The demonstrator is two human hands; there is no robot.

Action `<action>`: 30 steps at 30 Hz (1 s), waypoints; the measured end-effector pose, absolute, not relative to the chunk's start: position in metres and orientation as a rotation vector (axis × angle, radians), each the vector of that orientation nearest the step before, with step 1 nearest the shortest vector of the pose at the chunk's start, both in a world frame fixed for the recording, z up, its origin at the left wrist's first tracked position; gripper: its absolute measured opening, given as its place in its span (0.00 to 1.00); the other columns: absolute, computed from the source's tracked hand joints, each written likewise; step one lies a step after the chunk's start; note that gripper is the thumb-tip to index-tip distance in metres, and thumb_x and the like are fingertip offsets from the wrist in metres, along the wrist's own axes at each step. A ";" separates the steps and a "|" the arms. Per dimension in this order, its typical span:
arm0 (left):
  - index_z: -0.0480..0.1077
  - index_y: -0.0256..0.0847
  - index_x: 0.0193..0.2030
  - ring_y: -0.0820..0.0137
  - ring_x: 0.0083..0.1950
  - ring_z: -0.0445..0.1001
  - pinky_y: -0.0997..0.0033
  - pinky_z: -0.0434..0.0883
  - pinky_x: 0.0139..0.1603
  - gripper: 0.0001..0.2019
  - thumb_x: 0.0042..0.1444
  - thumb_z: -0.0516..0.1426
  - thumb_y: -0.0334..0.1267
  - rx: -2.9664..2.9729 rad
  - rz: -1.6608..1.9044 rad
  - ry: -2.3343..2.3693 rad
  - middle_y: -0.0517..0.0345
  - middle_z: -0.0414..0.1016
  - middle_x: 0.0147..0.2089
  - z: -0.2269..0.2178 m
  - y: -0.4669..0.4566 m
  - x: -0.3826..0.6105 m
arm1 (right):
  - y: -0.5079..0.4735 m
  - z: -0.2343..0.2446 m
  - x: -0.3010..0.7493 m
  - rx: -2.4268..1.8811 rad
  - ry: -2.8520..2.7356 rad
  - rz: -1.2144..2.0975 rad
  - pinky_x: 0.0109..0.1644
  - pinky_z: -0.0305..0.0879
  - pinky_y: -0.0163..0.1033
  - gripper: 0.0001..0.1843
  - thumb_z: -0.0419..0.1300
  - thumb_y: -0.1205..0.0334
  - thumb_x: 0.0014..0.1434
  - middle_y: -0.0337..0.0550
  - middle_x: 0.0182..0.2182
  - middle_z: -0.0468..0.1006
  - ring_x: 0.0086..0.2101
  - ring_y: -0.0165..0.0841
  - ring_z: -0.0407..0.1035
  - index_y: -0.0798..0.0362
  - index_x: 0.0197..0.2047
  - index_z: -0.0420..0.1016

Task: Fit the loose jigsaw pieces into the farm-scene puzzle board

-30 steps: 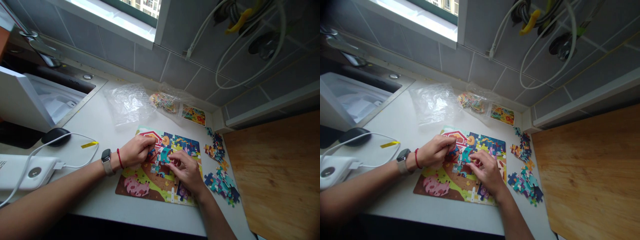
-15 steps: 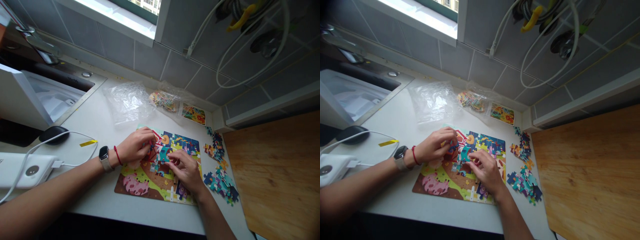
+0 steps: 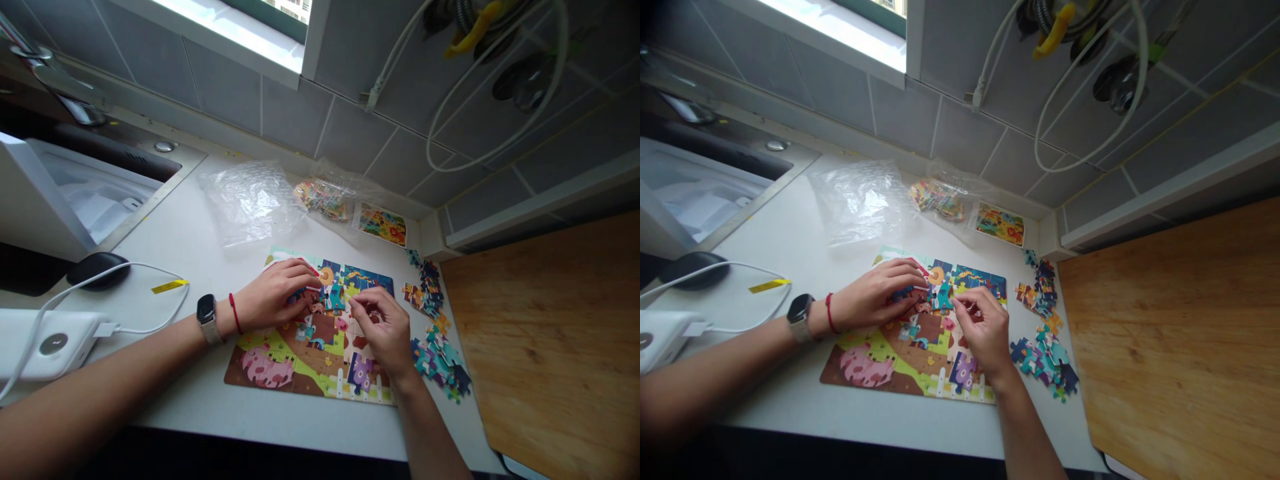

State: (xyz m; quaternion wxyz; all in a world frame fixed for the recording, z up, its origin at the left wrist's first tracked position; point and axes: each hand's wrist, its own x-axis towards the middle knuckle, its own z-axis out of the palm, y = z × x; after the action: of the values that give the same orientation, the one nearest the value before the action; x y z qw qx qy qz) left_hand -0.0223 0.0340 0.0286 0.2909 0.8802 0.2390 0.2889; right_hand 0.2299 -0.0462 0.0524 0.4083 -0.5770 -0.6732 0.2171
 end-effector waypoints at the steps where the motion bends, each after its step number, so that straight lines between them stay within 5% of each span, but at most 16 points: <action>1: 0.76 0.42 0.54 0.59 0.57 0.76 0.52 0.72 0.65 0.11 0.69 0.56 0.34 2.360 0.763 0.640 0.49 0.80 0.52 0.027 0.034 -0.022 | -0.046 0.052 0.230 -1.459 -1.690 0.550 0.33 0.70 0.36 0.05 0.66 0.63 0.67 0.41 0.34 0.80 0.32 0.32 0.74 0.50 0.38 0.80; 9: 0.77 0.43 0.53 0.58 0.60 0.75 0.49 0.69 0.69 0.11 0.68 0.62 0.43 2.393 0.770 0.614 0.49 0.80 0.55 0.022 0.032 -0.022 | -0.049 0.048 0.232 -1.323 -1.991 0.730 0.38 0.71 0.38 0.02 0.67 0.61 0.67 0.43 0.38 0.80 0.35 0.34 0.74 0.49 0.42 0.80; 16: 0.77 0.43 0.54 0.54 0.65 0.72 0.44 0.68 0.70 0.12 0.67 0.62 0.42 2.443 0.721 0.607 0.48 0.78 0.61 0.017 0.031 -0.022 | -0.050 0.051 0.230 -1.440 -2.360 0.828 0.45 0.70 0.42 0.24 0.79 0.52 0.54 0.41 0.40 0.77 0.42 0.39 0.73 0.49 0.50 0.79; 30: 0.77 0.46 0.57 0.54 0.70 0.68 0.44 0.67 0.72 0.12 0.69 0.61 0.40 2.435 0.665 0.608 0.51 0.77 0.65 0.014 0.031 -0.023 | -0.050 0.052 0.229 -1.643 -2.264 0.835 0.39 0.64 0.39 0.24 0.80 0.50 0.50 0.37 0.37 0.75 0.37 0.36 0.70 0.50 0.40 0.74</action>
State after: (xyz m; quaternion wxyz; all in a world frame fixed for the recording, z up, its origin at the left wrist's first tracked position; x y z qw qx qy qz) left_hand -0.0230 0.0310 0.0142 0.2692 0.9032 0.2256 0.2468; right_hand 0.2288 -0.0495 0.0523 0.1110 -0.5593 -0.7707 0.2844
